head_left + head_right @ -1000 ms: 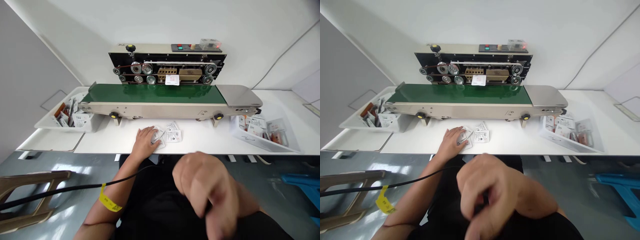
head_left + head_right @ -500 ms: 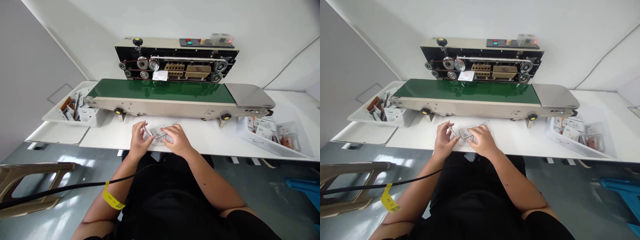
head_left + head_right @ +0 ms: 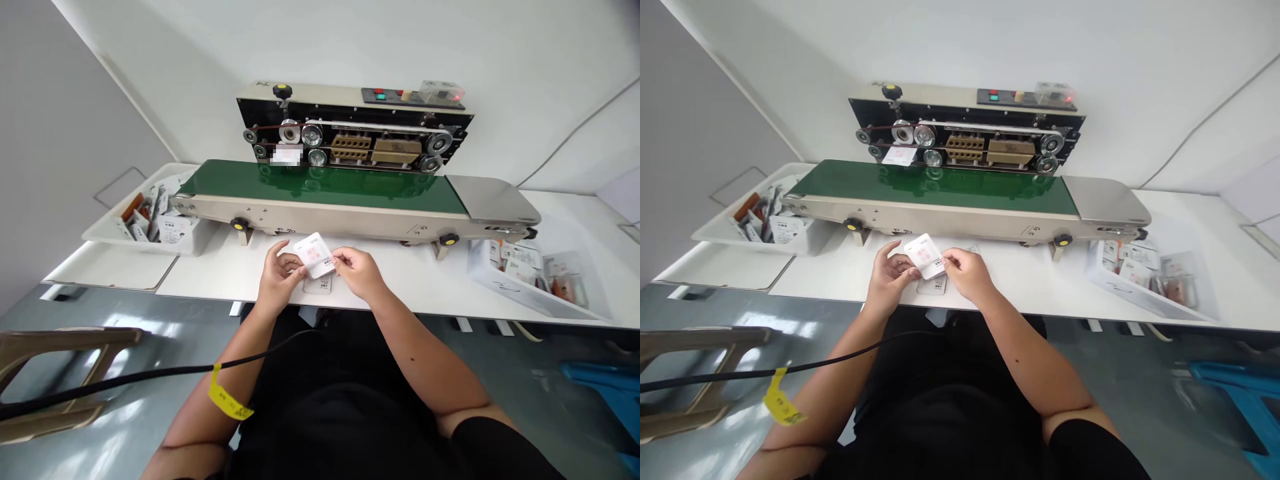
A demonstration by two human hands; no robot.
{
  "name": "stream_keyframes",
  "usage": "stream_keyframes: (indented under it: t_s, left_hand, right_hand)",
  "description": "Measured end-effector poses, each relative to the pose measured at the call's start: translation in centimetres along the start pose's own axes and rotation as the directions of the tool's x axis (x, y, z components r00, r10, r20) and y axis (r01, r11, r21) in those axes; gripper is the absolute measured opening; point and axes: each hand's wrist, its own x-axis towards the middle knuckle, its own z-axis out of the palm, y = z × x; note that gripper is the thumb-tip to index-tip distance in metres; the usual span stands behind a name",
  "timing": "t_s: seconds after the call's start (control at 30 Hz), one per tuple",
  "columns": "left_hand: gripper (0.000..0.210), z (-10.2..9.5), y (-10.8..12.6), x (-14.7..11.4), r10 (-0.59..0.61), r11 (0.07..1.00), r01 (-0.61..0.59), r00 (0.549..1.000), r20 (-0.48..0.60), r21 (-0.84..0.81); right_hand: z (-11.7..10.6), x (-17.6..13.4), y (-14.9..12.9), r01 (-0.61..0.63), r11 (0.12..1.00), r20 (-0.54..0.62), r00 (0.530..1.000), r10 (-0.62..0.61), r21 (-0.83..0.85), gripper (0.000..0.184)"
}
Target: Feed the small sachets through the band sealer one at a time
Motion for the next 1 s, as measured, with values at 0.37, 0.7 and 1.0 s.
stream_keyframes:
  t_s: [0.37,0.7,1.0]
  left_hand:
    - [0.048,-0.1,0.2,0.2,0.044,0.999,-0.044,0.997,0.057,0.005]
    - [0.040,-0.5,0.0,0.2,0.000,1.000,-0.002,0.997,0.071,0.030]
    - [0.034,-0.4,0.6,0.4,-0.034,0.998,0.030,0.998,0.062,0.063]
  right_hand:
    - [-22.3,5.2,-3.4,0.137,0.986,-0.694,0.719,-0.036,0.091,0.015]
    - [-30.4,9.4,-0.8,0.047,0.672,-0.511,0.611,-0.605,-0.739,0.011]
    - [-33.6,12.1,-0.3,0.020,0.311,-0.179,0.782,-0.598,-0.950,0.025]
